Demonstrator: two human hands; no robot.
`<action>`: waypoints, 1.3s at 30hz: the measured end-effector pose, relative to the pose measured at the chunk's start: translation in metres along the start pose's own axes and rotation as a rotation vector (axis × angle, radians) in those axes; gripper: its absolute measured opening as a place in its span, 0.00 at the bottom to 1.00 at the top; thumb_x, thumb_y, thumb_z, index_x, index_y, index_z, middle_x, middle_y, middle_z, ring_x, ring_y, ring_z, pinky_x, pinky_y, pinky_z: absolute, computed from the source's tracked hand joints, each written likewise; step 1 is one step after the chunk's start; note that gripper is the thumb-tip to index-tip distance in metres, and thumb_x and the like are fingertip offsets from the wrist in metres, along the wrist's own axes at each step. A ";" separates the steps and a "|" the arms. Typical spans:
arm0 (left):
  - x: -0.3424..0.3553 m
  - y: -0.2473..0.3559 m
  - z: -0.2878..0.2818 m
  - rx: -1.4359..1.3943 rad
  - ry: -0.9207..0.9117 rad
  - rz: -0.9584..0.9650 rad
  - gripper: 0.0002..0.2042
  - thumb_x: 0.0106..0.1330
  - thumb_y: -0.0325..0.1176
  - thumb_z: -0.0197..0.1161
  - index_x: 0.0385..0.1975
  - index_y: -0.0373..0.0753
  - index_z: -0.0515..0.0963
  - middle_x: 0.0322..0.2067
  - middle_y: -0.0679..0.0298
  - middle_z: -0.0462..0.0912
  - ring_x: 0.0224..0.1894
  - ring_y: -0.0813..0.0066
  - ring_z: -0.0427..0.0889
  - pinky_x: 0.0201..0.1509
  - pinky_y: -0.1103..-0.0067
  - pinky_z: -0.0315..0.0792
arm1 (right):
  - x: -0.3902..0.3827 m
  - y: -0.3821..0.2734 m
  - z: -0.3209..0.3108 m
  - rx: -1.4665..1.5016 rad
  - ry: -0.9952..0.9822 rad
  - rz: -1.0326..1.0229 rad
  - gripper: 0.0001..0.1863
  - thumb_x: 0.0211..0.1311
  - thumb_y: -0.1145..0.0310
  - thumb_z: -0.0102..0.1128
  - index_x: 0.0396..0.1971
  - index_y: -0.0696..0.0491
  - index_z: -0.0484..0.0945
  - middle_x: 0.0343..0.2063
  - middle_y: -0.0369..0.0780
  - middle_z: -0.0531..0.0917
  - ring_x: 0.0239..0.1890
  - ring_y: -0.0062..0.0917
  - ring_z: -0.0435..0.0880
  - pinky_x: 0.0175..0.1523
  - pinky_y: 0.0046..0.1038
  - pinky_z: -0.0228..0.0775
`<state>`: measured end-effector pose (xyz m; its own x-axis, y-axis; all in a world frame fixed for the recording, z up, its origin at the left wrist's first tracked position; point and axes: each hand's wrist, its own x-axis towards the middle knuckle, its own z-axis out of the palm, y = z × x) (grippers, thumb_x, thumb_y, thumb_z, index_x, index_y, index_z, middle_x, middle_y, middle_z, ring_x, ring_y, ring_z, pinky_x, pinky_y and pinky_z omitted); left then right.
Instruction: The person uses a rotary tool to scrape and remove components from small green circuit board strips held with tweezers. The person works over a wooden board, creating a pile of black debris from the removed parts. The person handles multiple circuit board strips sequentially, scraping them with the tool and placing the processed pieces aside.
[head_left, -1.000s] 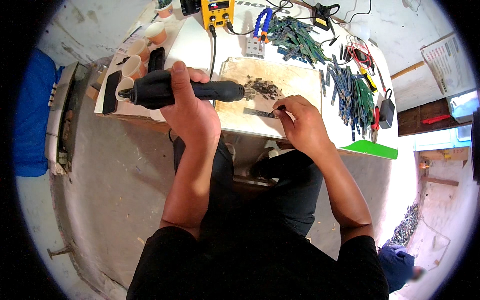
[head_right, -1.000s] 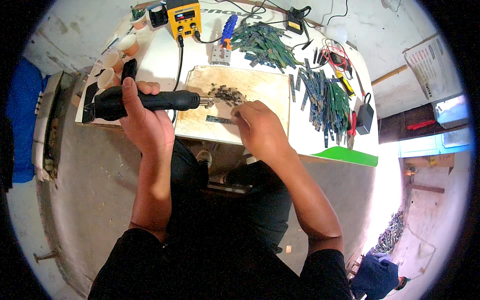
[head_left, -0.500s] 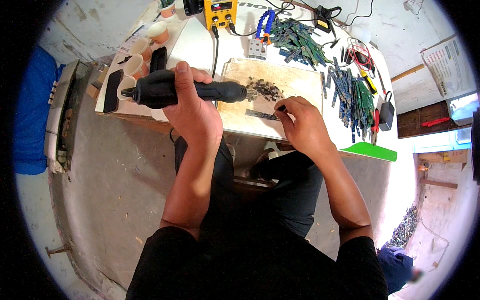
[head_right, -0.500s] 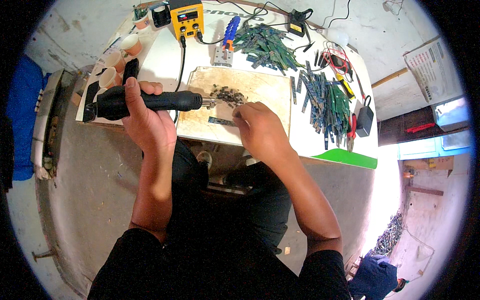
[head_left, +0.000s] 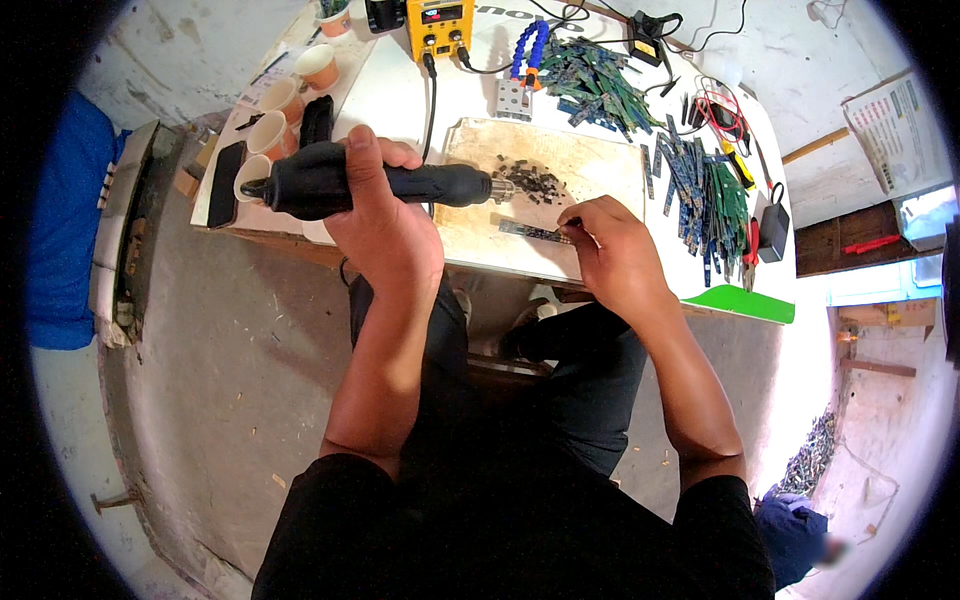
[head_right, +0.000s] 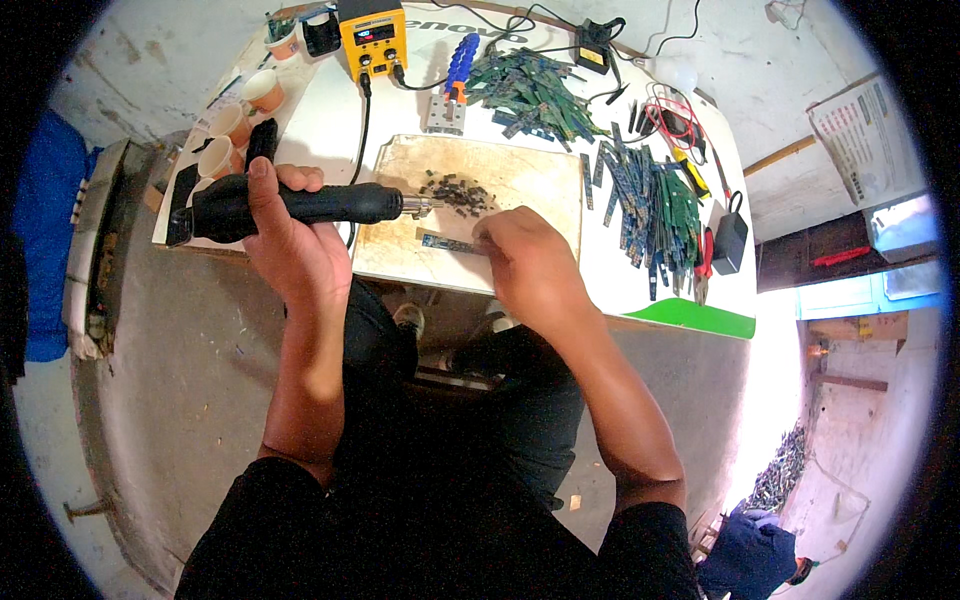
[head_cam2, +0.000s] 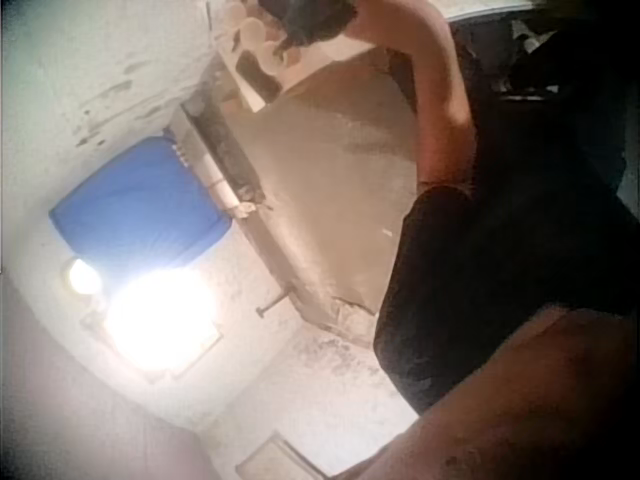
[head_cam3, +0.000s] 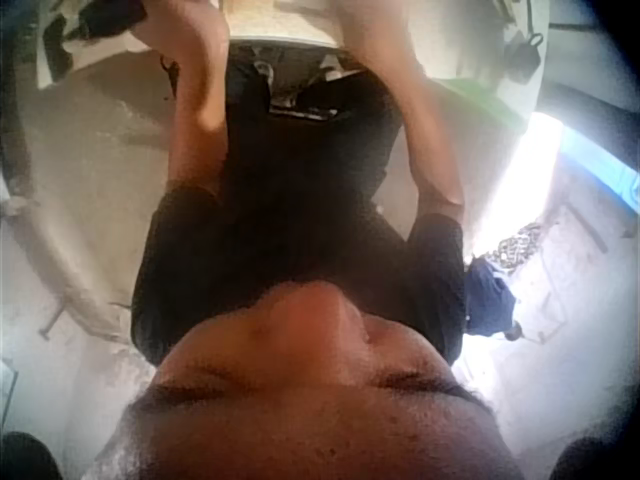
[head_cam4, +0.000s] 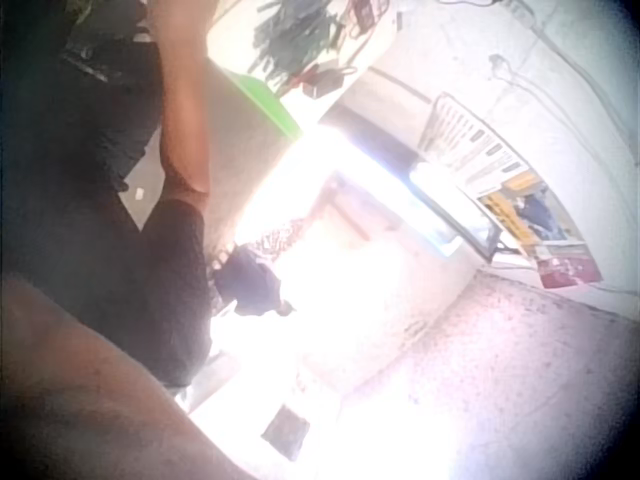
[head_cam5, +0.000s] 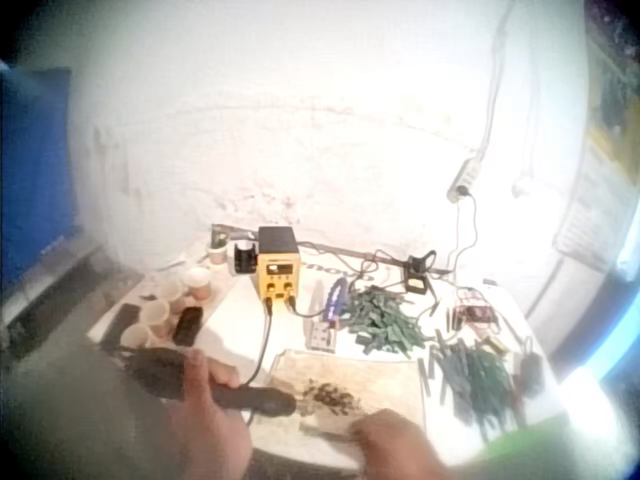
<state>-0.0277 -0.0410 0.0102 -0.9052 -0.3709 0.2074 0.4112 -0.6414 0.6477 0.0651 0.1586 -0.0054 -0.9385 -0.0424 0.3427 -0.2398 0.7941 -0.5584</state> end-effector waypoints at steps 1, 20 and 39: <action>0.000 0.000 0.000 -0.005 0.012 -0.009 0.10 0.70 0.35 0.64 0.31 0.40 0.71 0.22 0.66 0.77 0.29 0.76 0.75 0.42 0.76 0.71 | -0.001 0.001 -0.003 0.017 0.019 0.013 0.06 0.55 0.81 0.61 0.34 0.58 0.79 0.31 0.48 0.82 0.38 0.46 0.81 0.44 0.41 0.74; -0.008 -0.007 -0.001 -0.004 -0.001 -0.067 0.09 0.70 0.34 0.65 0.36 0.40 0.72 0.24 0.67 0.75 0.31 0.75 0.74 0.43 0.73 0.72 | 0.072 0.129 -0.111 -0.158 0.593 0.205 0.08 0.64 0.69 0.64 0.38 0.57 0.82 0.26 0.42 0.86 0.27 0.23 0.85 0.35 0.26 0.75; -0.018 -0.003 0.008 0.068 -0.035 -0.094 0.09 0.73 0.34 0.60 0.31 0.40 0.70 0.24 0.67 0.73 0.31 0.75 0.72 0.46 0.74 0.69 | -0.005 0.176 -0.108 -0.387 0.038 0.499 0.11 0.55 0.65 0.66 0.31 0.58 0.82 0.25 0.51 0.83 0.30 0.47 0.83 0.36 0.40 0.73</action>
<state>-0.0133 -0.0268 0.0099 -0.9431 -0.2870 0.1679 0.3171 -0.6246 0.7137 0.0545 0.3644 -0.0238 -0.9030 0.4057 0.1417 0.3386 0.8748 -0.3465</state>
